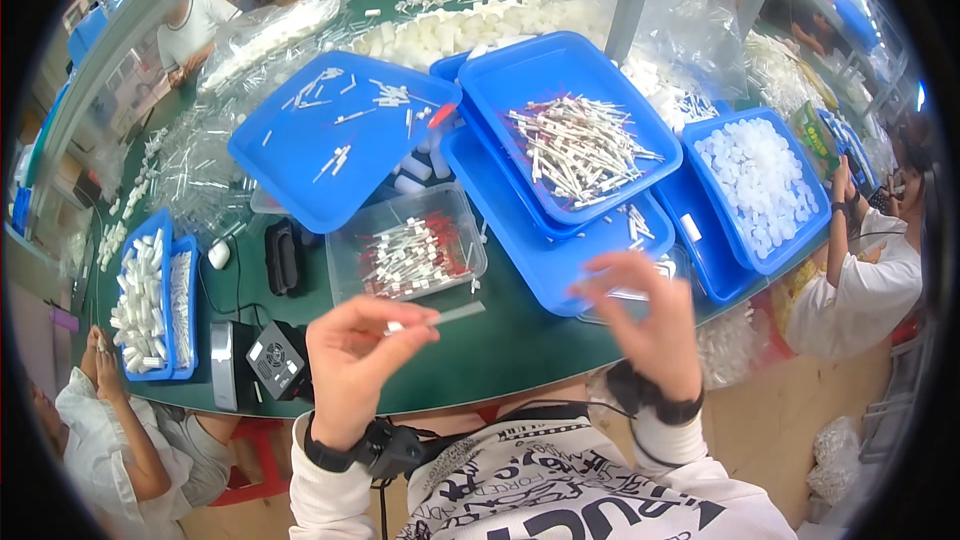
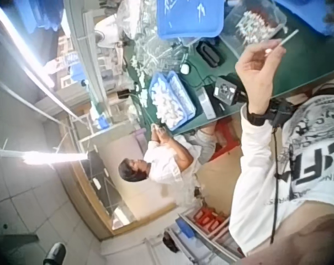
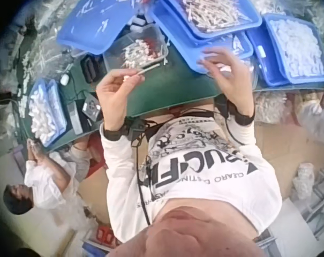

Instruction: The person repeatedly picks up small white cylindrical components and red-tipped sticks from blue trays on a green table. They insert the sticks into the cylinders by hand and place the assembled units into a clear plastic container. The process is repetitive and performed one at a time.

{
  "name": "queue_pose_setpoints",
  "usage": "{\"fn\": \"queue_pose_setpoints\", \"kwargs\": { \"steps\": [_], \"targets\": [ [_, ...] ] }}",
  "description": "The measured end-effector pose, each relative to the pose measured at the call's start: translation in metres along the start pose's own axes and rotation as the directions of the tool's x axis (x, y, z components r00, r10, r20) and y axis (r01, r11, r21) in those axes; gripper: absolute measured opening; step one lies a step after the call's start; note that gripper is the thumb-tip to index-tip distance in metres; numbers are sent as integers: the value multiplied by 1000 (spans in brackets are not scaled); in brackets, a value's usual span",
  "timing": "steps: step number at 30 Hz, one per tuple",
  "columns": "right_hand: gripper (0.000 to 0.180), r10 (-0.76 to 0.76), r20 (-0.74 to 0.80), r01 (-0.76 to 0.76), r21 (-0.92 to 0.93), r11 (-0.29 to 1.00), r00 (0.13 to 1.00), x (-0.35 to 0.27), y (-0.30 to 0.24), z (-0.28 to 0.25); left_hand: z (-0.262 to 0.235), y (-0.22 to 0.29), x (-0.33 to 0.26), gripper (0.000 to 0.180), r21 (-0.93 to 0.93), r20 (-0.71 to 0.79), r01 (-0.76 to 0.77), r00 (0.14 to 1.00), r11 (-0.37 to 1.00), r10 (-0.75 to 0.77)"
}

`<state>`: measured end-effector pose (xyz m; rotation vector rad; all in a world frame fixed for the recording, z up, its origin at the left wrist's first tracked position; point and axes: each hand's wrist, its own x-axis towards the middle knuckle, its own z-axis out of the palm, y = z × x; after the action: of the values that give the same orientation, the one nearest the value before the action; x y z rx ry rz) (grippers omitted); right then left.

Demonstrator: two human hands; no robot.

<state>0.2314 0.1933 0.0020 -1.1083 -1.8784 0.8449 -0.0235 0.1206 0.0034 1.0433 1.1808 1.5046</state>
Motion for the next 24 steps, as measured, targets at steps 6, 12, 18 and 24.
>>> {"fn": "queue_pose_setpoints", "kwargs": {
  "steps": [6,12,18,24],
  "targets": [
    [21,-33,294,-167,627,761,955,-15,-11,31,13,0,-22,15,-42,55,-36,998,998,38],
    [19,18,406,-332,721,608,914,-16,-10,32,18,-7,-24,16,28,28,-73,997,997,73],
    [23,-256,325,196,205,959,910,-11,-8,18,15,-6,-25,11,443,224,-304,949,844,224],
    [25,-549,175,567,-70,821,817,-17,4,43,30,-18,-29,11,479,89,-183,983,859,161]
  ]
}}
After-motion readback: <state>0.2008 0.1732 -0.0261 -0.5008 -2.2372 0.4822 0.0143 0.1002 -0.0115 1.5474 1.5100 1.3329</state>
